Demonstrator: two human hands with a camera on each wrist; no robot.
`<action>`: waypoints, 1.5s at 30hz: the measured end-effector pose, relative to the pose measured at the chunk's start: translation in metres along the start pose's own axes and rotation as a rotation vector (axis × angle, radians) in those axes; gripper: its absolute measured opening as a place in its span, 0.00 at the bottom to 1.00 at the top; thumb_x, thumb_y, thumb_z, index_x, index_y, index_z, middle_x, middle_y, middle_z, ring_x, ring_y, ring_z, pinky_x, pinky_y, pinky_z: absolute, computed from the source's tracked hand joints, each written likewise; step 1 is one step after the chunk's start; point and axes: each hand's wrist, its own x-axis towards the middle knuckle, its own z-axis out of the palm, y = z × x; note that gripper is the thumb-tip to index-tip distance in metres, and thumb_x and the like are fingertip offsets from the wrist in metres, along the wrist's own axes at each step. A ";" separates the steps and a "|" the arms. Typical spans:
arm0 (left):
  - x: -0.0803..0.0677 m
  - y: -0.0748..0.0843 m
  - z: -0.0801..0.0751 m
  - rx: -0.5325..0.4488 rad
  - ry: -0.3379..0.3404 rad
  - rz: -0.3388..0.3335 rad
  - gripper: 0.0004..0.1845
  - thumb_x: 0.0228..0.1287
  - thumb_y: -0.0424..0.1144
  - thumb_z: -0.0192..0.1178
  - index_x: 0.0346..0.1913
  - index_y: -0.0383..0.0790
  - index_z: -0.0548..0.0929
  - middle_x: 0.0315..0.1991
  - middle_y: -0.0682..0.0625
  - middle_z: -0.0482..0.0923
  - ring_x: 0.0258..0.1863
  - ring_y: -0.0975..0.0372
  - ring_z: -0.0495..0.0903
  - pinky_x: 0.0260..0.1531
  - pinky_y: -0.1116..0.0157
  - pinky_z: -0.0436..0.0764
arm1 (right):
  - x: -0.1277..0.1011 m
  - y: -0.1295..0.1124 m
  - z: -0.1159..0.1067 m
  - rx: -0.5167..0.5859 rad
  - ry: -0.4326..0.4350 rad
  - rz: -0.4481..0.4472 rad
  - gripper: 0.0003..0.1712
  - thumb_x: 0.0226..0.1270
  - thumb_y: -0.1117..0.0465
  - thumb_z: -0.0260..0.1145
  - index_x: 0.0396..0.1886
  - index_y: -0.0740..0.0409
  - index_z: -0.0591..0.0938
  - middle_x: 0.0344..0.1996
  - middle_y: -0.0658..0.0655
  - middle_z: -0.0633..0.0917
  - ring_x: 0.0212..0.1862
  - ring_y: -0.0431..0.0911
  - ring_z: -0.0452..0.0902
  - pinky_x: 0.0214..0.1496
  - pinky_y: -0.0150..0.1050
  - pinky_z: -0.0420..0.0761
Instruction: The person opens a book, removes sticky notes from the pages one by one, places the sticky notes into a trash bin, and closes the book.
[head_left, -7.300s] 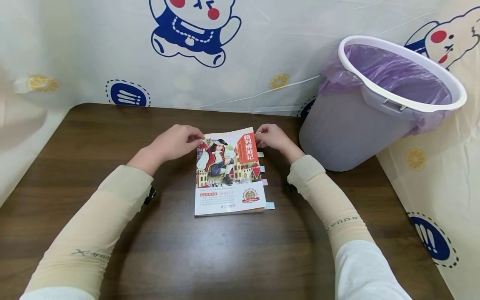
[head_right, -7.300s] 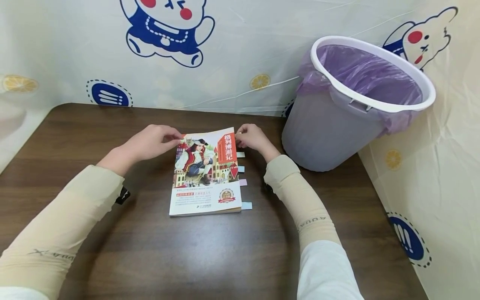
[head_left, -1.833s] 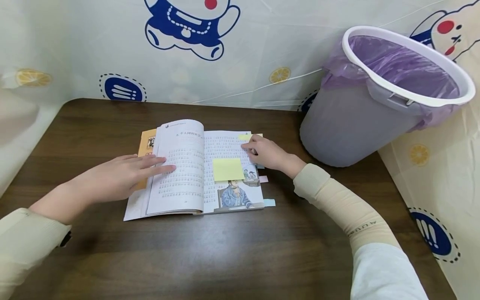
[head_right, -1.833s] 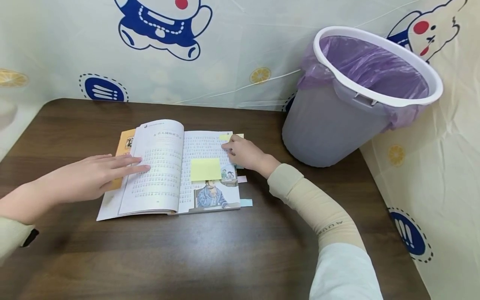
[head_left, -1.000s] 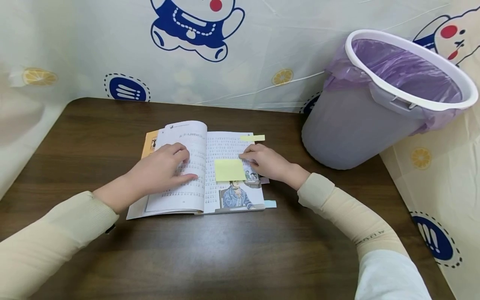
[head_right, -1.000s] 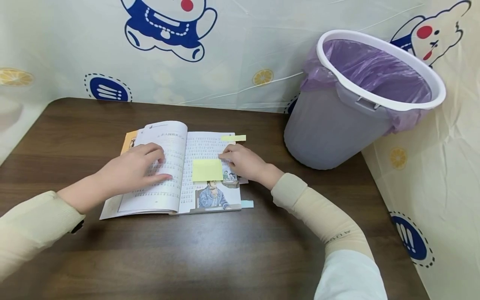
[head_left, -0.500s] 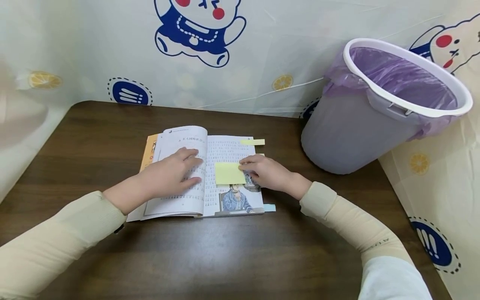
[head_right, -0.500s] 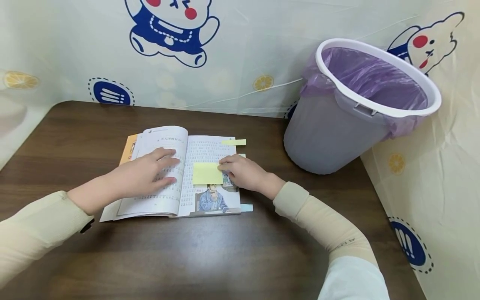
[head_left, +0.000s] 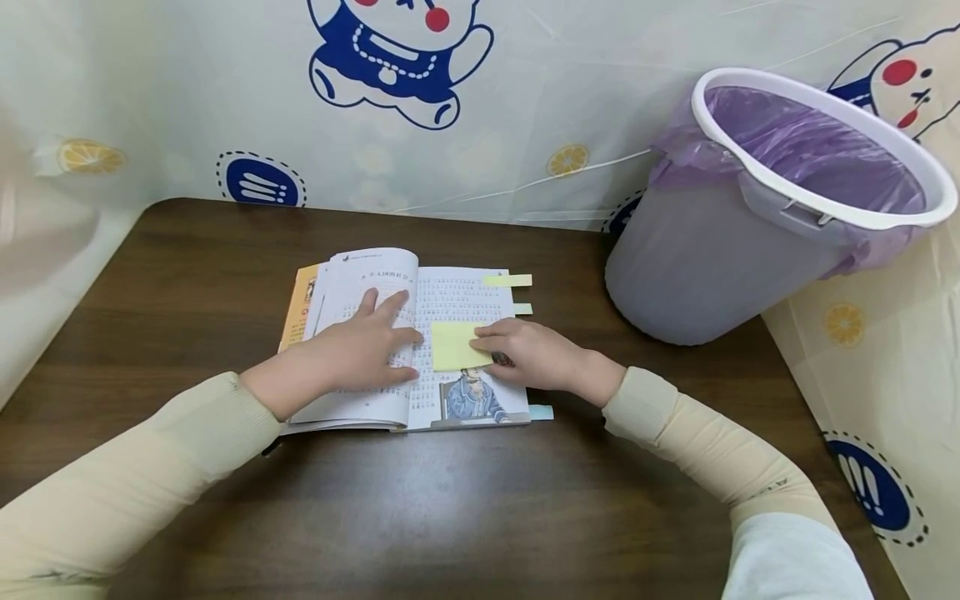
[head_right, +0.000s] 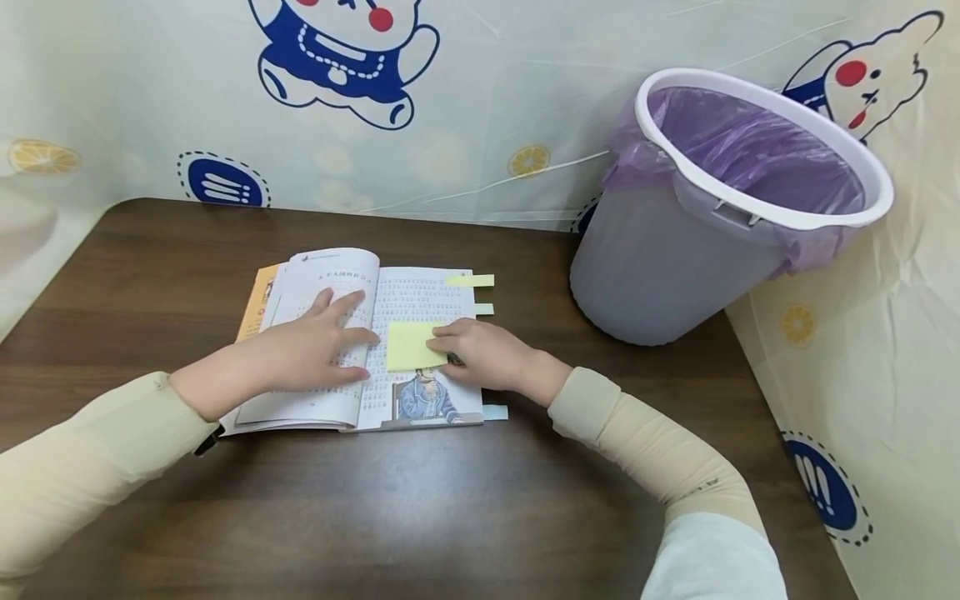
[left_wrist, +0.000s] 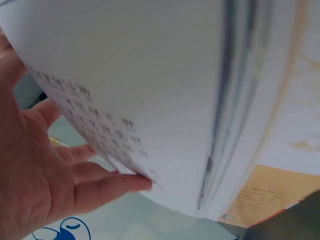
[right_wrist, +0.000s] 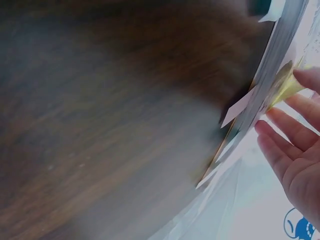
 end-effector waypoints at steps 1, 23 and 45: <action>0.001 0.001 0.000 0.009 -0.004 -0.004 0.28 0.67 0.54 0.67 0.66 0.44 0.82 0.80 0.31 0.45 0.74 0.24 0.40 0.51 0.26 0.71 | 0.000 -0.001 0.000 -0.007 -0.005 0.001 0.24 0.72 0.58 0.70 0.64 0.62 0.82 0.64 0.61 0.81 0.65 0.53 0.77 0.68 0.46 0.74; 0.028 0.006 -0.006 -0.037 -0.100 -0.167 0.45 0.56 0.56 0.75 0.75 0.43 0.72 0.83 0.38 0.35 0.75 0.28 0.25 0.50 0.17 0.57 | 0.005 -0.003 -0.006 0.007 -0.012 0.021 0.21 0.73 0.57 0.69 0.59 0.62 0.85 0.61 0.60 0.83 0.63 0.51 0.80 0.64 0.46 0.78; 0.029 0.007 0.000 -0.086 -0.075 -0.172 0.48 0.52 0.54 0.78 0.75 0.41 0.71 0.83 0.37 0.34 0.75 0.27 0.25 0.48 0.16 0.56 | 0.004 -0.007 -0.006 -0.001 0.090 0.100 0.05 0.71 0.63 0.69 0.36 0.57 0.89 0.31 0.50 0.88 0.25 0.38 0.73 0.28 0.30 0.75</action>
